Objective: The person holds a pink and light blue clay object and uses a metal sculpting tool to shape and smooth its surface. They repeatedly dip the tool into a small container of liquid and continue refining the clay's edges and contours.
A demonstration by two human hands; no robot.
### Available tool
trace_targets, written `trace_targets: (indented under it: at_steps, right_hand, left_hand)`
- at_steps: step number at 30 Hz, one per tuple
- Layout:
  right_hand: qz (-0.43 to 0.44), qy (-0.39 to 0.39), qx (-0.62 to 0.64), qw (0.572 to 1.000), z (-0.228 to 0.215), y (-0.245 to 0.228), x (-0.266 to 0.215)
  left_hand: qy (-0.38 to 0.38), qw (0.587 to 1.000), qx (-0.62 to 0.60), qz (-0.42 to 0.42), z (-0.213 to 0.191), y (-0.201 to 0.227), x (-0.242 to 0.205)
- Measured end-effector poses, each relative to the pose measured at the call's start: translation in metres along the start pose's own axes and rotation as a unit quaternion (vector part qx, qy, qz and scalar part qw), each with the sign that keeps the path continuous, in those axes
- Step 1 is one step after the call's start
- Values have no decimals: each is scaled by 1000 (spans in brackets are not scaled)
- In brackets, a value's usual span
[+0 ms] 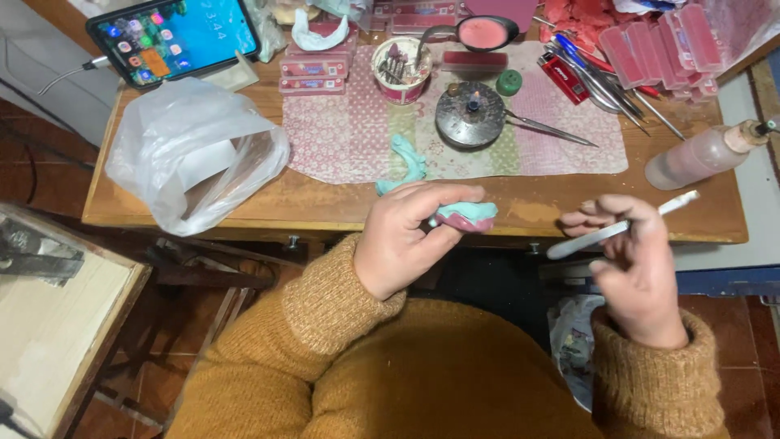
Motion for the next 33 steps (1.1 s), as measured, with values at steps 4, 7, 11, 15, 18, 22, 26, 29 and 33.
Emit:
trace_targets:
  at_steps: [4,7,11,15,18,22,26,29,33]
  right_hand:
    - [22,44,116,992,-25,15,17]
    - [-25,-65,-65,995,-29,19,43]
    - [-166,-123,-455,866,-13,7,72]
    - [-184,-147,-457,858,-19,15,84]
    - [-208,-123,-428,871,-25,16,78]
    - [-222,-40,-409,884,-59,47,44]
    - [-290,265,-360,846,-92,47,33]
    - [-174,299,-315,884,-104,43,45]
    - [-98,256,-196,942,-124,52,54]
  left_hand:
    - [-31,999,12,-43,8,3,7]
    - [-43,992,112,-47,17,1,12]
    - [-34,981,188,-18,23,-3,17]
    - [-24,973,229,-15,16,-3,22]
    - [-37,964,261,-42,11,-8,22]
    - [-31,955,290,-55,-4,-17,24]
    - [-59,938,323,-113,-21,-26,29]
    - [-82,936,324,-113,-23,-27,34]
    - [-75,945,312,-65,-8,-22,40]
Point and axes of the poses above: each hand's wrist, its own x-axis towards the middle knuckle, its own z-axis out of the palm, y = z × x, the point moved 2 cm from there along x, towards the middle knuckle, and after that the axes turned 14 degrees about x, right-handed, at the moved point
